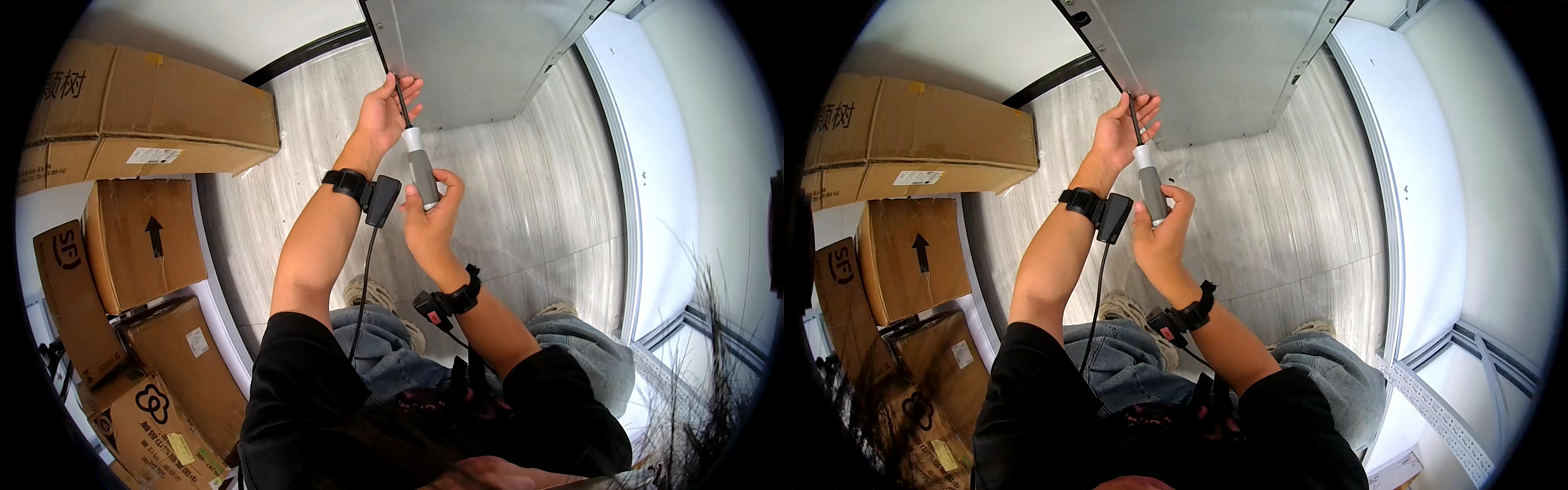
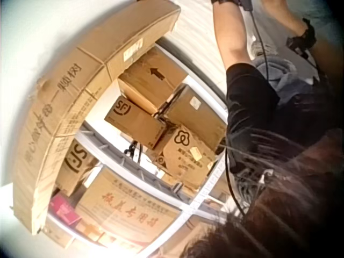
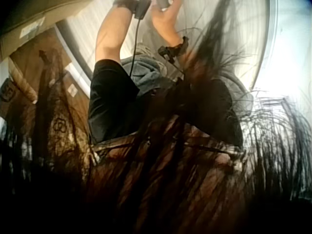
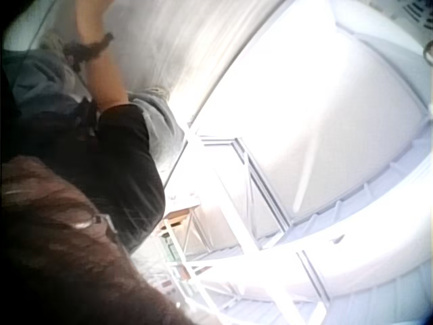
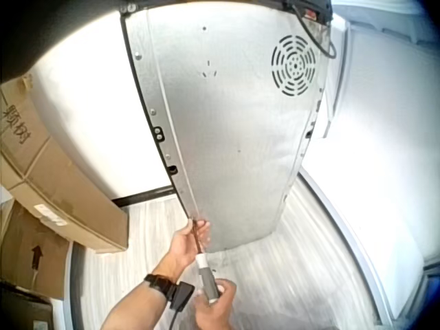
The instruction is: The person uses a screwdriver to tighten screws on the back panel of a white appliance, likely a refrigerator, securing it to a wall or frame. The person then wipes the top of a nearby cardboard box with a blue cloth.
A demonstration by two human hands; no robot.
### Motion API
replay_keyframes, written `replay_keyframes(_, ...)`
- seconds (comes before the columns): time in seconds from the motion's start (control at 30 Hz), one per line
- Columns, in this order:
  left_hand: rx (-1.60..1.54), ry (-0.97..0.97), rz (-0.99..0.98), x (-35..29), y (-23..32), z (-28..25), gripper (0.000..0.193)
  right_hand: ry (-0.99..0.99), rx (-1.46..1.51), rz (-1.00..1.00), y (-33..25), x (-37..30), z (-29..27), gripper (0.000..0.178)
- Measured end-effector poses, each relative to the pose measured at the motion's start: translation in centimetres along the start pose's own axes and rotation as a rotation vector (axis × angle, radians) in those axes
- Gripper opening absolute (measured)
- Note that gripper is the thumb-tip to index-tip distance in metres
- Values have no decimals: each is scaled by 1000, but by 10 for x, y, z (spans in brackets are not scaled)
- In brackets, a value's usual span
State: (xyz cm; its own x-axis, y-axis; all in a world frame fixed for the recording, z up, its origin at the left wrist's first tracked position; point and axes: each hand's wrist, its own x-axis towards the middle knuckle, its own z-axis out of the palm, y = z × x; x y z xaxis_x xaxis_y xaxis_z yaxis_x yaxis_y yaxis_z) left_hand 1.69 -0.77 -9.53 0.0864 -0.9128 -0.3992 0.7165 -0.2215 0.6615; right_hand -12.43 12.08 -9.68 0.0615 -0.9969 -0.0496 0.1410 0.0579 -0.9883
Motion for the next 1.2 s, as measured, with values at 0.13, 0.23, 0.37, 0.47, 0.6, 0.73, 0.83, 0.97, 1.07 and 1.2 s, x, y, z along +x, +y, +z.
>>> replay_keyframes(0.13,4,-3,-3,0,0,-1,35,7,229,171,-11,5,1,42)
replay_keyframes(0.23,0,-6,-5,0,1,0,35,14,109,74,-15,5,4,37)
replay_keyframes(0.37,-4,-12,-6,0,1,0,35,6,152,94,-12,6,0,39)
replay_keyframes(0.47,2,-14,0,1,1,-2,36,-71,303,292,-20,8,-6,42)
replay_keyframes(0.6,-4,-3,-4,0,0,0,36,-41,275,304,-27,10,-1,39)
replay_keyframes(0.73,-9,-7,0,0,0,-2,36,-4,317,344,-25,14,-6,37)
replay_keyframes(0.83,-3,-2,5,1,0,-2,35,-33,382,446,-30,17,-10,35)
replay_keyframes(0.97,-3,-8,8,1,-1,0,35,107,195,302,-26,14,0,31)
replay_keyframes(1.07,12,-6,16,-1,0,-1,36,-16,176,312,-29,16,-7,32)
replay_keyframes(1.2,69,-4,13,-1,1,1,38,-89,299,505,-33,18,-10,32)
